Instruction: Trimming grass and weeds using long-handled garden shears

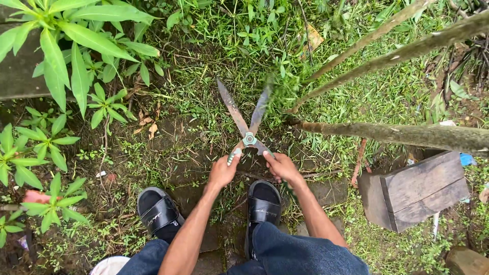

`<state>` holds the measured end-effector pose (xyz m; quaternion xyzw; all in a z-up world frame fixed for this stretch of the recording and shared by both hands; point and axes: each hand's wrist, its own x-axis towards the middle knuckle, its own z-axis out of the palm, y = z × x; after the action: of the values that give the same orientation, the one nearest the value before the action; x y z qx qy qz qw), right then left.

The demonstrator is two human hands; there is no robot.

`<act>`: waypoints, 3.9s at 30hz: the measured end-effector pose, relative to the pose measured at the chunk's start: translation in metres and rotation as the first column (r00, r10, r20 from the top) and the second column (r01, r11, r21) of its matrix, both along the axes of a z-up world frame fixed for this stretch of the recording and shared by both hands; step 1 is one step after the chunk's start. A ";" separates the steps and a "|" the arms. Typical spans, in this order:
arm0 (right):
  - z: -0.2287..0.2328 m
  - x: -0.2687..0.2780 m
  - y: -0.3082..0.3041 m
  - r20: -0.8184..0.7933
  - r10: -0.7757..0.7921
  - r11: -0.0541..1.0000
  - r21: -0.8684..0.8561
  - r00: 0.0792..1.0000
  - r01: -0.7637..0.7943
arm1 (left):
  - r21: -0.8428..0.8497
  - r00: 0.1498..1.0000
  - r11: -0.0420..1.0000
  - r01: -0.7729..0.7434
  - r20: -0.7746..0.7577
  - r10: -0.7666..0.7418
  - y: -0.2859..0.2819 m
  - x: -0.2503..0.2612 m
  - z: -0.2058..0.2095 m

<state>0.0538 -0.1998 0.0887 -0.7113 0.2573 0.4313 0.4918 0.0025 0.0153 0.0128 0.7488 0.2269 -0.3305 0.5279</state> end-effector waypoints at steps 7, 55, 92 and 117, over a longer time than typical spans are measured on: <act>-0.050 -0.029 0.050 0.085 -0.184 0.983 0.011 0.979 0.184 | 0.061 0.985 0.987 -0.149 -0.084 0.154 -0.040 -0.002 -0.006; -0.073 -0.006 0.049 0.107 -0.005 0.999 0.045 0.994 0.000 | -0.041 0.937 0.940 -0.338 -0.113 0.332 -0.031 0.012 0.018; -0.053 -0.015 0.052 0.065 -0.158 0.987 0.004 0.985 0.158 | 0.046 0.938 0.945 -0.323 -0.115 0.327 -0.050 -0.003 -0.028; -0.067 -0.014 0.050 0.038 -0.148 0.988 0.051 0.988 0.146 | 0.013 0.930 0.935 -0.355 -0.103 0.354 -0.052 0.008 -0.008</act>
<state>0.0396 -0.1494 0.0213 -0.6871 0.2883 0.3849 0.5447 0.0100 -0.0364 0.0052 0.6758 0.3843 -0.2689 0.5686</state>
